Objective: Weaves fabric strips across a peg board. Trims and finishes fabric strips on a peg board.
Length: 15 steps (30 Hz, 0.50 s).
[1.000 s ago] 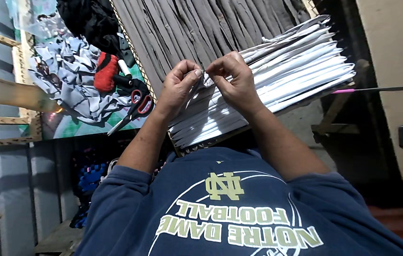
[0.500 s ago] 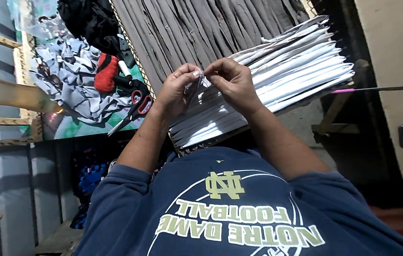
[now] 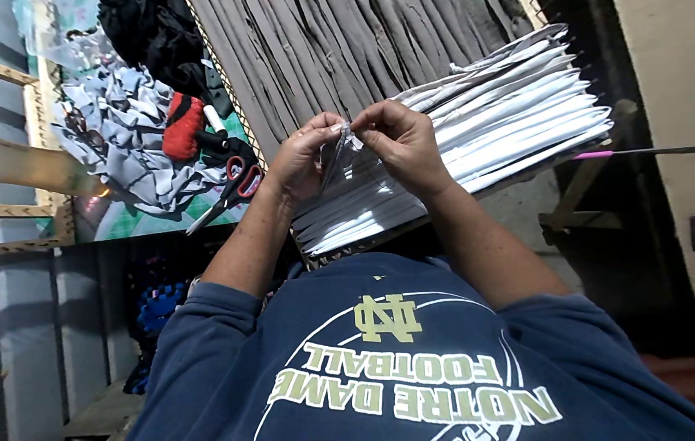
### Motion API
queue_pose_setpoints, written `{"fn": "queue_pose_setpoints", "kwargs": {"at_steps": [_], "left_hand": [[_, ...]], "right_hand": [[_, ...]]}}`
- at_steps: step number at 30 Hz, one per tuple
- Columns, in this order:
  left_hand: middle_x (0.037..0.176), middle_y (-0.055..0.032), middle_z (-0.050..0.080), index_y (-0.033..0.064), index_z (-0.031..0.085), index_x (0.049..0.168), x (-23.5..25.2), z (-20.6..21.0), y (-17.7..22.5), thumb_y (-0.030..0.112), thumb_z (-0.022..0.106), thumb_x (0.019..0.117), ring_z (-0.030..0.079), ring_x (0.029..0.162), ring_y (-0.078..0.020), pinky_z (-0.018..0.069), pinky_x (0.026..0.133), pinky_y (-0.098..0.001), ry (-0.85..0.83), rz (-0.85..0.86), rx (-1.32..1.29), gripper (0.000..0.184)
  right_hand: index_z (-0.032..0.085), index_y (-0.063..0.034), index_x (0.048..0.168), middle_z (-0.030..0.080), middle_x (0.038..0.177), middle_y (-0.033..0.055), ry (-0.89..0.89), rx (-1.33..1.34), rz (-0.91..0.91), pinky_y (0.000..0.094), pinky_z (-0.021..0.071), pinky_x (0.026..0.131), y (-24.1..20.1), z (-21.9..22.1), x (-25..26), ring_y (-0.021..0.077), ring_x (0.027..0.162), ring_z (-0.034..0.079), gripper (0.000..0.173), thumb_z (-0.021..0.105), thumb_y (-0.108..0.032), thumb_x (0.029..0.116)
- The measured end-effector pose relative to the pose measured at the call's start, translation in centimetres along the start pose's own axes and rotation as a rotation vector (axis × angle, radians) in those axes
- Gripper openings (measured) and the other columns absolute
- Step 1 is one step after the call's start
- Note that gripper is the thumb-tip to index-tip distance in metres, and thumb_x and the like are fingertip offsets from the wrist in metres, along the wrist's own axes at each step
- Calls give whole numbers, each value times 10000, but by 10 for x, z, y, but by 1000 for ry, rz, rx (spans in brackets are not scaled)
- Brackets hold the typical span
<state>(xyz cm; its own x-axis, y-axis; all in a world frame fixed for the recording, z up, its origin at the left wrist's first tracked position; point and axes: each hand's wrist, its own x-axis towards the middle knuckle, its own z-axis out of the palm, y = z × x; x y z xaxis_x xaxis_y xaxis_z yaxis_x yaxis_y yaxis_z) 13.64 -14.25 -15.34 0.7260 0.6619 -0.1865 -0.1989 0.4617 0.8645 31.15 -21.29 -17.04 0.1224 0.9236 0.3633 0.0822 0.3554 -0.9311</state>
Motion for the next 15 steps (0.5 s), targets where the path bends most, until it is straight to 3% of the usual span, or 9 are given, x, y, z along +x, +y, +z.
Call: {"fn": "queue_pose_setpoints", "kwargs": {"at_steps": [15], "left_hand": [[811, 24, 652, 159, 625, 933, -1, 0, 0, 107, 407, 1042, 634, 725, -55, 549, 664, -218, -4, -1, -10, 249]], "right_hand": [[703, 12, 1030, 665, 1007, 59, -4, -23, 2, 175, 545, 770, -2, -1, -2, 35, 867, 634, 118, 608, 0, 962]]}}
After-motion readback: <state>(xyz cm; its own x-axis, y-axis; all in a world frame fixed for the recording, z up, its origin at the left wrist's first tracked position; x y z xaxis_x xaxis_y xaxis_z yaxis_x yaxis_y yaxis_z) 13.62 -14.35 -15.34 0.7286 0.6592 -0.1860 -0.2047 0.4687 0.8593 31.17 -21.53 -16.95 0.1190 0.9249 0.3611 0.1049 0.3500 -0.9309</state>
